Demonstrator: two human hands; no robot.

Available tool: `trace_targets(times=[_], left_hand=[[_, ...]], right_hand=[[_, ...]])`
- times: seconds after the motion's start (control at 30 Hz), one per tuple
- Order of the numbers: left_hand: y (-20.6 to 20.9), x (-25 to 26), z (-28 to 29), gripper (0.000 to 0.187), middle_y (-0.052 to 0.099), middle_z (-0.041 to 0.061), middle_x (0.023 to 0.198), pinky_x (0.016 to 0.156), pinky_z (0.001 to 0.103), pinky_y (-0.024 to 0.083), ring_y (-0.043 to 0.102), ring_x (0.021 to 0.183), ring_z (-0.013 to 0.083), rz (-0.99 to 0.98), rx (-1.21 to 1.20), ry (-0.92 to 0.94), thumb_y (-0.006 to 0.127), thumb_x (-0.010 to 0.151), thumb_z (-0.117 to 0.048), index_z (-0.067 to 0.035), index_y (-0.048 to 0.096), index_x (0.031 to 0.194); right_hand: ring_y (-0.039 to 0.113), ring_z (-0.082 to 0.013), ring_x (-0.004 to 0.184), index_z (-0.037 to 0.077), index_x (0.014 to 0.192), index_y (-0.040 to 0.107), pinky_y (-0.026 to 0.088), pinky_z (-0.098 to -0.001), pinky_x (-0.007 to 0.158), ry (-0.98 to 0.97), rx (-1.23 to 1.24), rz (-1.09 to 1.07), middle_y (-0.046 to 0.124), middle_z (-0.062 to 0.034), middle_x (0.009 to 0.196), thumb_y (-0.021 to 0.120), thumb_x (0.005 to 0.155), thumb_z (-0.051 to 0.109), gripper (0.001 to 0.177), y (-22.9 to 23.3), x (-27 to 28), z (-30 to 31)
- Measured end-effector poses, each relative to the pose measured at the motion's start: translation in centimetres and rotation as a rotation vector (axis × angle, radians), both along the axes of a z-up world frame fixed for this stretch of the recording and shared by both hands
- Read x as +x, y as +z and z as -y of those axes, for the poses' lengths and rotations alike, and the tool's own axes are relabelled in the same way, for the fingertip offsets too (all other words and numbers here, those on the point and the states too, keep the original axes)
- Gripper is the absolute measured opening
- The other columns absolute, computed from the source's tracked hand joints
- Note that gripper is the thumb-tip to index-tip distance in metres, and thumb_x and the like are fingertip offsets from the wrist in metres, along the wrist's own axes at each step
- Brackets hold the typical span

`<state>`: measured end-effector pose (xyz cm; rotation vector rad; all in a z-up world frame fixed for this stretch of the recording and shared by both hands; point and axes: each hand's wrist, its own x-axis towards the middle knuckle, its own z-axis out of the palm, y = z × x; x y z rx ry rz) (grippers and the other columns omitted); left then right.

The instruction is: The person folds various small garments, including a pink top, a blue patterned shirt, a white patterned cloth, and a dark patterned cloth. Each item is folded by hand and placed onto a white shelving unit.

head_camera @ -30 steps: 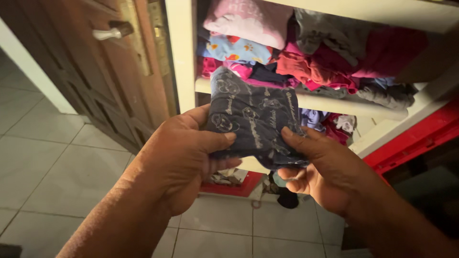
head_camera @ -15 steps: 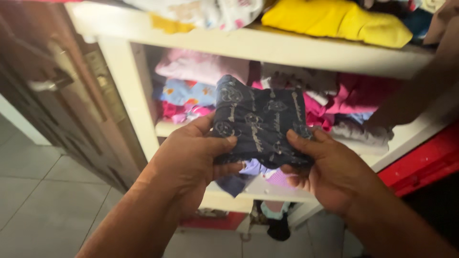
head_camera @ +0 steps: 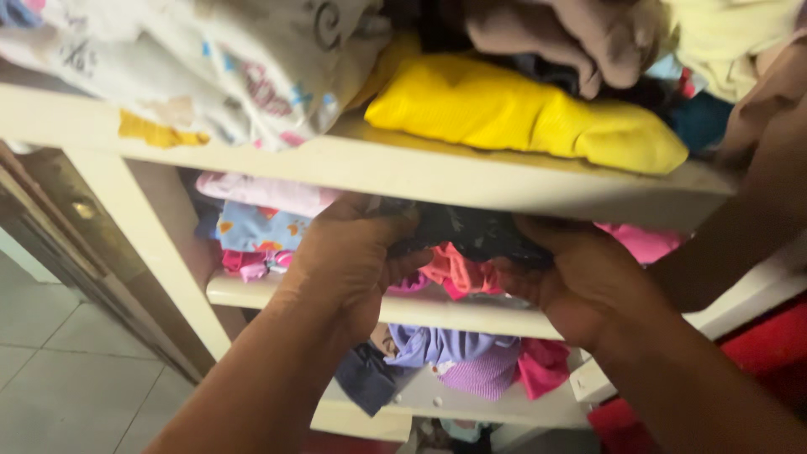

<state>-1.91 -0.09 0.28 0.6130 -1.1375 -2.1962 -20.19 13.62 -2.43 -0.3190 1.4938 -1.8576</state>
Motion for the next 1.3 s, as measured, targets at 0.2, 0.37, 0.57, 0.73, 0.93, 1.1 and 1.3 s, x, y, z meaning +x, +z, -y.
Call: trace_targets(times=[0.2, 0.37, 0.57, 0.73, 0.93, 1.1, 1.3], left_hand=[[-0.4, -3.1, 0.8, 0.029, 0.072, 0.012, 0.109, 0.086, 0.04, 0.062, 0.074, 0.093, 0.0245, -0.105, -0.046, 0.036, 0.066, 0.087, -0.001, -0.004, 0.065, 0.116], [-2.2, -4.9, 2.7, 0.022, 0.07, 0.008, 0.103, 0.083, 0.036, 0.057, 0.068, 0.094, 0.022, -0.246, -0.222, 0.054, 0.067, 0.093, -0.005, -0.004, 0.062, 0.114], [-5.5, -6.8, 5.1, 0.02, 0.072, -0.002, 0.102, 0.085, 0.029, 0.05, 0.067, 0.099, 0.0121, 0.533, -1.296, 0.055, 0.064, 0.092, -0.019, -0.016, 0.068, 0.111], [-6.5, -8.6, 5.2, 0.018, 0.071, 0.008, 0.101, 0.083, 0.03, 0.057, 0.07, 0.096, 0.0182, 0.236, -0.578, -0.157, 0.059, 0.095, -0.018, -0.011, 0.068, 0.11], [-5.0, -7.7, 4.4, 0.021, 0.067, 0.003, 0.104, 0.083, 0.038, 0.059, 0.068, 0.096, 0.0187, 0.113, -0.132, 0.07, 0.061, 0.093, -0.016, -0.015, 0.059, 0.113], [-3.2, -7.0, 3.5, 0.023, 0.07, 0.003, 0.106, 0.082, 0.037, 0.059, 0.069, 0.096, 0.0201, -0.051, -0.033, 0.128, 0.06, 0.091, -0.021, -0.016, 0.059, 0.114], [-2.3, -5.5, 3.0, 0.023, 0.071, 0.01, 0.101, 0.083, 0.039, 0.059, 0.07, 0.091, 0.0228, -0.113, -0.072, 0.073, 0.067, 0.088, -0.013, -0.006, 0.064, 0.109]], right_hand=[[0.069, -0.023, 0.085, 0.013, 0.12, 0.064, 0.06, -0.0407, 0.067, 0.044, -0.197, -0.012, 0.07, -0.0079, 0.107, 0.065, 0.092, 0.028, 0.032, -0.8, -4.0, 0.8], [0.07, -0.0241, 0.098, 0.012, 0.125, 0.062, 0.061, -0.0426, 0.08, 0.242, -0.44, -0.085, 0.07, -0.0066, 0.115, 0.066, 0.094, 0.021, 0.032, -1.4, -6.2, 1.5], [0.07, -0.0241, 0.098, 0.012, 0.125, 0.062, 0.061, -0.0435, 0.078, 0.199, -0.459, -0.095, 0.071, -0.0064, 0.114, 0.066, 0.094, 0.021, 0.032, -2.6, -7.4, 2.9], [0.07, -0.0241, 0.097, 0.012, 0.124, 0.062, 0.06, -0.0443, 0.077, 0.168, -0.443, -0.102, 0.071, -0.0063, 0.114, 0.065, 0.093, 0.02, 0.033, -3.0, -7.8, 3.8], [0.071, -0.0242, 0.097, 0.012, 0.124, 0.062, 0.06, -0.0451, 0.075, 0.052, -0.367, -0.094, 0.072, -0.0061, 0.113, 0.065, 0.092, 0.02, 0.033, -3.7, -8.4, 3.0], [0.071, -0.0242, 0.097, 0.012, 0.124, 0.062, 0.06, -0.0459, 0.074, -0.046, -0.244, -0.076, 0.072, -0.006, 0.113, 0.065, 0.091, 0.019, 0.034, -4.0, -7.6, 1.6], [0.071, -0.0243, 0.097, 0.012, 0.124, 0.062, 0.059, -0.0468, 0.072, -0.056, -0.164, -0.088, 0.072, -0.0058, 0.112, 0.064, 0.091, 0.019, 0.034, -2.2, -4.3, 0.7]])
